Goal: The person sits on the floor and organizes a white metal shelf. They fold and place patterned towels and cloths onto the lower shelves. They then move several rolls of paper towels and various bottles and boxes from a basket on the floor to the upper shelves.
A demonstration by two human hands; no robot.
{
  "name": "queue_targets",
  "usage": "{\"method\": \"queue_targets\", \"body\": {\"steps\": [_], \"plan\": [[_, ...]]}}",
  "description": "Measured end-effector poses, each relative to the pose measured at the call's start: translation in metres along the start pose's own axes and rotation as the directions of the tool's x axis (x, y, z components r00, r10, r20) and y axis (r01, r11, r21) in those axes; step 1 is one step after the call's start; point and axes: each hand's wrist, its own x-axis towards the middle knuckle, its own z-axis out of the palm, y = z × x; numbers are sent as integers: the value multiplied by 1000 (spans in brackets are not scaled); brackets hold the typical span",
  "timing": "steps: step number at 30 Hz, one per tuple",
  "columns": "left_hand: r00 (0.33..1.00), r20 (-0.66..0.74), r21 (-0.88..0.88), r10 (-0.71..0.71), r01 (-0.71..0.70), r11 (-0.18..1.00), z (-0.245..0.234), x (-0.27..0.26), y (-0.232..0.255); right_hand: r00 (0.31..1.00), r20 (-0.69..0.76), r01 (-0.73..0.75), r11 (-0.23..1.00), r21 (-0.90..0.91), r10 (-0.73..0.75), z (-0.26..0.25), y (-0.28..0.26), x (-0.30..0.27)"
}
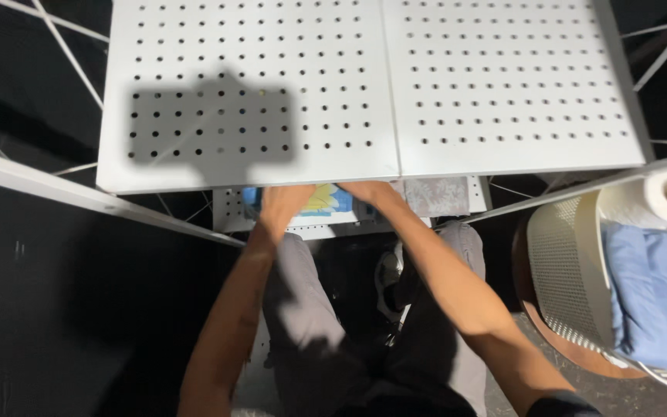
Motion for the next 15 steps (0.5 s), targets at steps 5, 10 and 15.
{"method": "queue_targets", "body": {"steps": [5, 10, 15], "plan": [[888, -433, -648, 154, -425, 632, -87, -53, 102, 942, -314, 179, 968, 174, -118, -27, 18, -133], [812, -390, -745, 434, -556, 370, -102, -74, 221, 851, -522, 62, 975, 211, 59, -77, 55, -282], [629, -421, -738, 654, -657, 156, -149, -77, 316, 624, -764, -20, 981, 191, 162, -140, 65, -403]]}}
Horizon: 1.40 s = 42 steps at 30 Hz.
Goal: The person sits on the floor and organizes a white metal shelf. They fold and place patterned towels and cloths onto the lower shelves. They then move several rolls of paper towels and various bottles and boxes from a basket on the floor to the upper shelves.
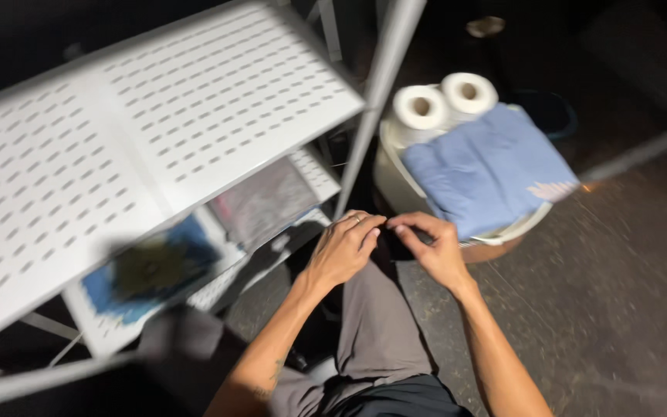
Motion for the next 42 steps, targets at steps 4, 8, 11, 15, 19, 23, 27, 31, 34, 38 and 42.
{"method": "queue_targets", "body": {"steps": [4, 8, 11, 15, 19, 23, 27, 31, 34, 38, 42], "plan": [[988, 89, 32, 129, -133, 991, 43, 54, 10, 913, -407, -88, 974, -207, -4, -86, 30, -6], [946, 243, 186, 212, -261, 947, 77, 93, 35, 809, -585, -266, 924, -276, 58, -150, 71, -7], [893, 414, 242, 178, -296, 924, 106, 116, 24, 819, -483, -464, 852, -242, 309, -167, 108, -2], [868, 464, 302, 176, -342, 890, 107, 134, 15, 929, -309, -327, 843, -426, 204, -165, 72, -12], [893, 346, 206, 288, -372, 905, 111, 149, 1, 981, -146, -189, 803, -565, 128, -149, 59, -17], [940, 144, 41, 310, -318, 947, 100, 176, 34, 962, -263, -100, 793, -601, -78, -127, 86, -10], [927, 30, 13, 373, -374, 927, 69, 199, 90, 830, -454, 4, 817, -576, -324, -150, 75, 16], [916, -72, 66, 394, -390, 919, 5, 199, 129, 748, -486, 278, 878, -389, -452, -179, 6, 24], [932, -112, 116, 345, -332, 936, -49, 173, 128, 745, -504, 362, 900, -243, -436, -190, -25, 23], [969, -221, -177, 113, -154, 972, -106, 101, 119, 800, -506, 367, 930, -12, -322, -170, -21, 33], [932, -362, -172, 9, -76, 982, -110, 23, 119, 907, -394, 267, 927, 262, -150, -122, 2, 44]]}}
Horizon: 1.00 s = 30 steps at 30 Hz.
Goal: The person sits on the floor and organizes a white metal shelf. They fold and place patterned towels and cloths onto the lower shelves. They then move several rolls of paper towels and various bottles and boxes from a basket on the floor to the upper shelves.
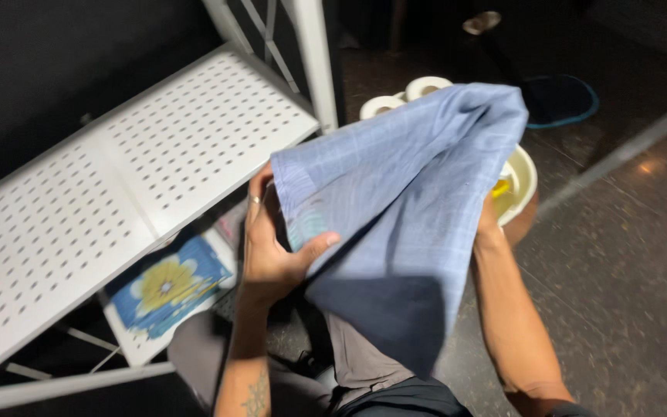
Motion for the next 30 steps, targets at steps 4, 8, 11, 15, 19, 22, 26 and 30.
{"method": "queue_targets", "body": {"steps": [4, 8, 11, 15, 19, 22, 26, 30], "plan": [[909, -301, 163, -287, 345, 924, -17, -69, -4, 962, 158, -248, 957, 148, 224, 40, 51, -30], [601, -282, -2, -748, 779, 627, -45, -156, -48, 831, 327, -526, 826, 203, 450, 70, 106, -87], [395, -310, -209, -865, 859, 467, -74, -194, -24, 663, 441, -721, 675, 158, 605, 74, 142, -136], [207, -460, -473, -863, 766, 436, -103, -294, -38, 382, 546, -901, 431, 42, 745, 76, 176, -187], [45, -485, -550, -873, 761, 345, -98, -352, -29, 88, 571, -985, 156, -71, 816, 69, 190, -224], [-23, -445, -623, -895, 726, 291, -96, -386, -43, 136, 596, -908, 340, -244, 791, 125, 89, -184], [2, -492, -568, -871, 757, 322, -117, -413, -56, 359, 711, -611, 728, -312, 605, 134, 70, -175], [70, -522, -544, -850, 740, 395, -147, -374, -15, 463, 682, -639, 746, -186, 567, 120, 69, -149]]}}
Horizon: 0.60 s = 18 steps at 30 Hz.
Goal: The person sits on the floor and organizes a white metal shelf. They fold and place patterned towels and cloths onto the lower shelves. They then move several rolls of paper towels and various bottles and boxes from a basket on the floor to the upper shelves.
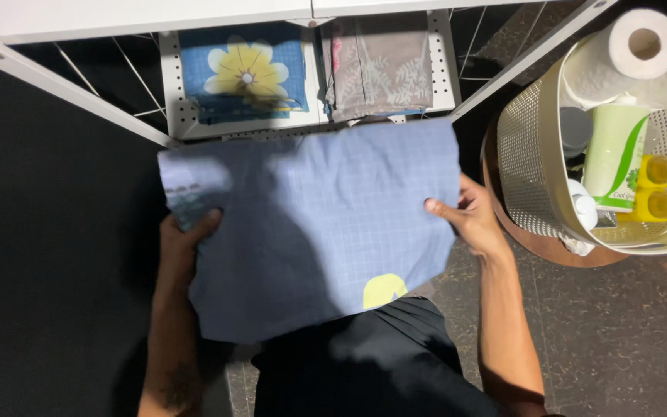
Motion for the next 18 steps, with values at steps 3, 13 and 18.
{"method": "queue_targets", "body": {"steps": [3, 13, 18], "plan": [[998, -1, -29, 60, -60, 998, 5, -16, 33, 999, -38, 6, 996, 89, -2, -10, 11, 5], [996, 93, 106, 14, -23, 994, -3, 11, -33, 994, -109, 4, 999, 32, -1, 6, 50, -15], [979, 111, -74, 170, -162, 984, -3, 31, -51, 976, -195, 117, 990, 77, -100, -16, 25, -38]]}}
